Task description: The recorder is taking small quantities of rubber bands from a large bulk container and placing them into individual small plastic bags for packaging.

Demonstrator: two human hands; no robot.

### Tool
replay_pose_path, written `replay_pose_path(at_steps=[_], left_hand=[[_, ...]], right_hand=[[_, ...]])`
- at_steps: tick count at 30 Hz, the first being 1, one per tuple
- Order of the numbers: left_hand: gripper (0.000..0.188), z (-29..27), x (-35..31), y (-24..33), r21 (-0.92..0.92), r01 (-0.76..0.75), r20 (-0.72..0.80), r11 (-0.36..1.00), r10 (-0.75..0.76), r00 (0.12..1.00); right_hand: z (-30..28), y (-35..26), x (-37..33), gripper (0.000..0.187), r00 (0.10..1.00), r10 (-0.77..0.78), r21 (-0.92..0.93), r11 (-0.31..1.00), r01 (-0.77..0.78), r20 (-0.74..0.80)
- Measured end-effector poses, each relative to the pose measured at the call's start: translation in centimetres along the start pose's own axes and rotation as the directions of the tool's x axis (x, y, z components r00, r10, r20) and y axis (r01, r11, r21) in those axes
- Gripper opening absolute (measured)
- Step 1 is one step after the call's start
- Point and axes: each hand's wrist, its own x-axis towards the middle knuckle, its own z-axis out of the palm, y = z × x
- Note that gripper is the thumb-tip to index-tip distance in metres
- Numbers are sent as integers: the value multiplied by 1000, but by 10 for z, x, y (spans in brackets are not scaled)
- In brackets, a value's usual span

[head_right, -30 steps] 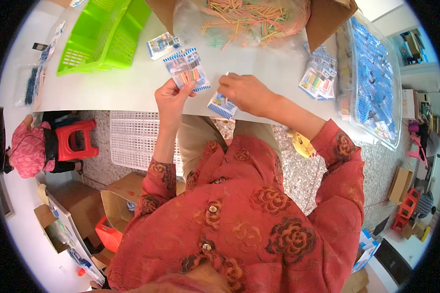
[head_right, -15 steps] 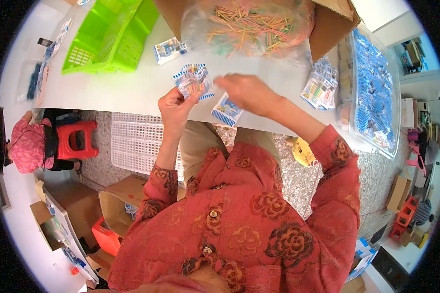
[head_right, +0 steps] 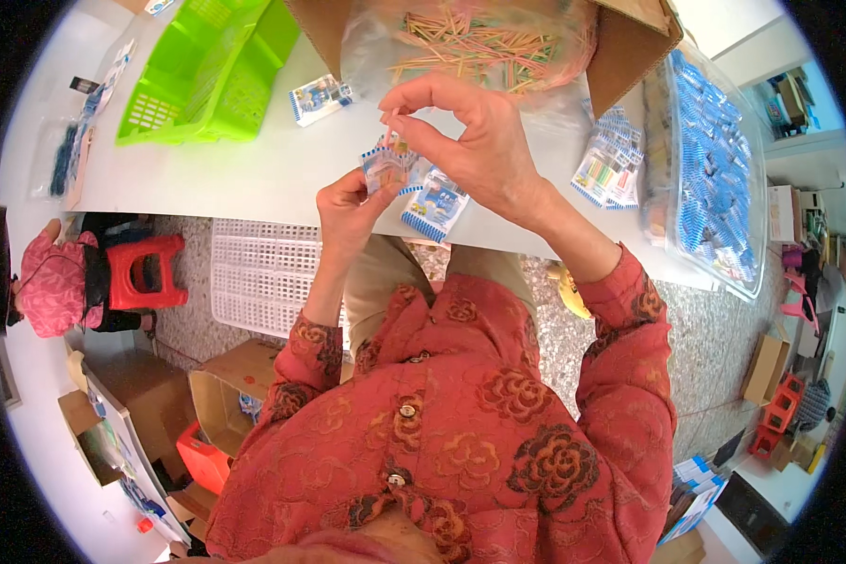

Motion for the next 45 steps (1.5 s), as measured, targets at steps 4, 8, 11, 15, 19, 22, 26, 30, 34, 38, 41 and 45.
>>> replay_pose_path(at_steps=[4,8,11,15,19,22,26,30,34,38,41,45], left_hand=[[8,1,-1,6,-5,-16,20,1000,16,1000],[8,-2,0,5,43,-23,51,999,21,998],[7,0,2,8,25,-18,78,1000,16,997],[8,1,3,10,-15,10,118,1000,-8,993],[9,-5,0,-5,-78,78,98,994,-70,993],[12,-1,0,-1,-218,99,-16,971,-105,994],[17,-23,7,-34,-101,81,-149,992,-95,984],[17,-23,10,-55,-33,80,-135,996,-83,987],[18,-17,11,-53,-89,28,-108,996,-37,993],[19,-20,10,-53,-128,28,-107,991,-42,993],[20,-23,8,-58,-102,44,-83,994,-52,995],[16,-21,8,-62,-79,27,-103,996,-35,994]], right_hand=[[2,0,-1,8,999,29,-1,1000,-29,-17],[6,4,1,8,999,43,53,998,-44,11],[7,7,-1,8,996,67,29,997,-69,59],[6,18,-1,14,985,-2,-89,996,17,175],[11,18,-6,19,977,-60,-188,977,99,204],[9,19,-4,21,988,-6,-115,993,24,156],[-14,65,14,22,981,118,-217,973,-83,153],[-33,123,38,20,987,158,-493,861,-121,33],[-36,159,53,16,981,127,-669,743,5,148],[-27,170,61,14,893,146,-728,641,244,427],[-22,175,65,14,832,153,-740,561,371,533],[-19,184,65,13,762,146,-723,467,509,631]])
